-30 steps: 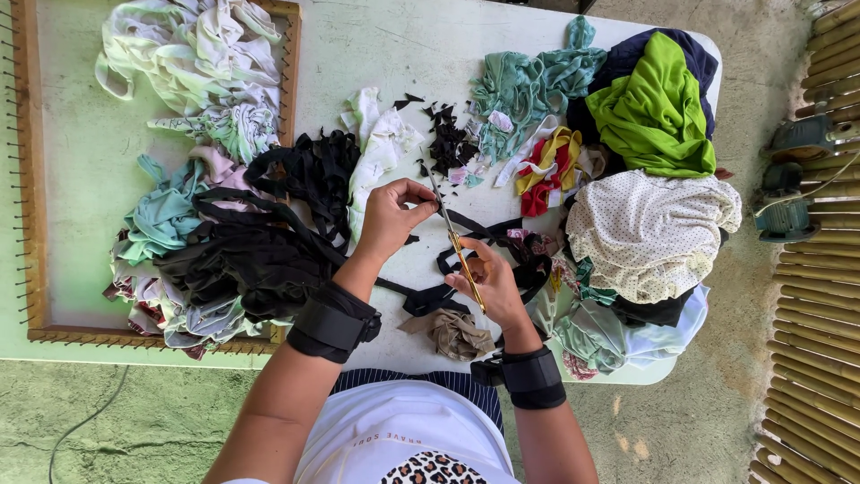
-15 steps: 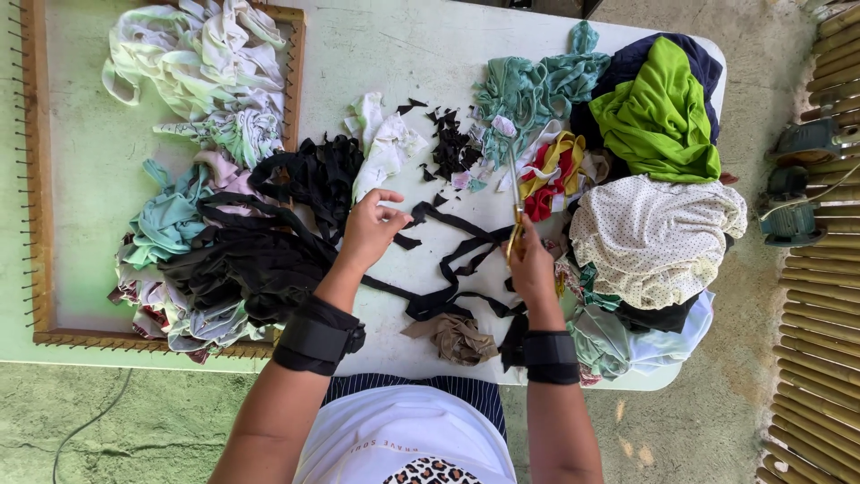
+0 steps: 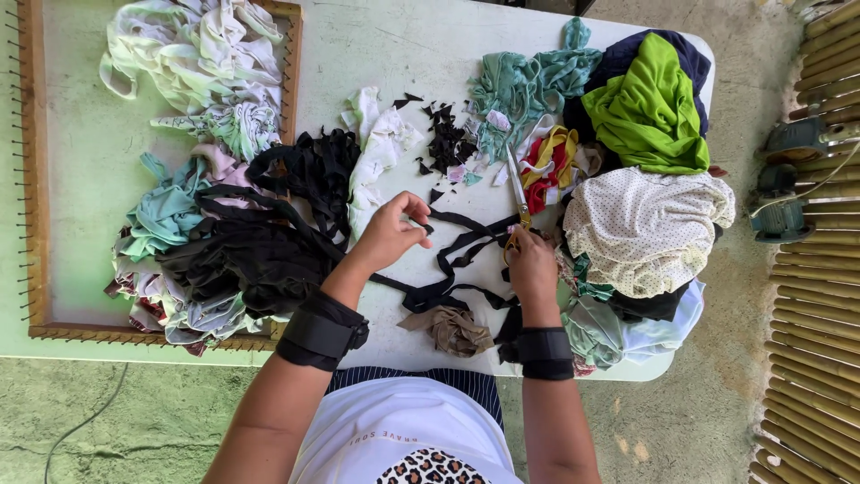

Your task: The person cuts scrap fabric into strips with handheld scissors, aligning and straightening the fabric by hand between cuts.

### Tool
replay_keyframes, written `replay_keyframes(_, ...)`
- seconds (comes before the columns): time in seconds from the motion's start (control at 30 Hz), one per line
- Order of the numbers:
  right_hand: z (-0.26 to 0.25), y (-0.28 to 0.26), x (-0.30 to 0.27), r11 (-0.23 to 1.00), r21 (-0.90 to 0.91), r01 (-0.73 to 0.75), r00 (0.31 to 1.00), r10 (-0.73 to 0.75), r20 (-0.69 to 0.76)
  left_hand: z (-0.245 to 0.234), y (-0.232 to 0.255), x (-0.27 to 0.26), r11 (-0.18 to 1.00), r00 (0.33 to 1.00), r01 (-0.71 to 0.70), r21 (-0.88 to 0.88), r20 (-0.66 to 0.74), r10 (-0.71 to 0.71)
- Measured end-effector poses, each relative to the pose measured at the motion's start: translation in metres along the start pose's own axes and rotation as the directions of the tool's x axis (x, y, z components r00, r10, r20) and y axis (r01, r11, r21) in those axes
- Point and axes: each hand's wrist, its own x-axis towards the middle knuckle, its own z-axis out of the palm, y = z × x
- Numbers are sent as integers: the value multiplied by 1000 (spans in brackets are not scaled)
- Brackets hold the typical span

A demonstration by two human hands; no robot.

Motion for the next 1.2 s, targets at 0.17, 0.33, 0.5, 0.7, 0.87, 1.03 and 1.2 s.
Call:
replay_keyframes(0.17, -59, -108, -1, 876, 452, 168, 975, -216, 57, 30, 15, -4, 1000, 990, -29, -1, 137, 28)
replay_keyframes(0.33, -50, -113, 1, 548, 834, -59, 911, -312, 270, 26, 19, -5, 981, 974, -186, 52, 140, 177)
replay_keyframes(0.5, -65, -76, 5, 828, 533, 174, 971, -235, 47, -15, 21, -18, 968, 965, 116, 222, 208, -163)
replay_keyframes(0.7, -70, -11, 0, 884, 466, -26, 997, 58, -53, -74, -11, -38, 967, 984, -17, 256, 174, -28)
replay_keyframes(0.87, -58, 5, -9, 848, 522, -88, 990, 133, -49, -73, 3, -49, 981, 976, 160, 107, 133, -173)
replay_keyframes(1.03, -59, -3, -16, 900, 427, -90, 989, 131, -66, -58, 18, -50, 992, 986, 122, 8, 111, -122)
replay_keyframes(1.2, -66, -68, -13, 944, 244, 220, 975, -210, -66, -26, 29, -43, 995, 992, 56, 88, 107, -66)
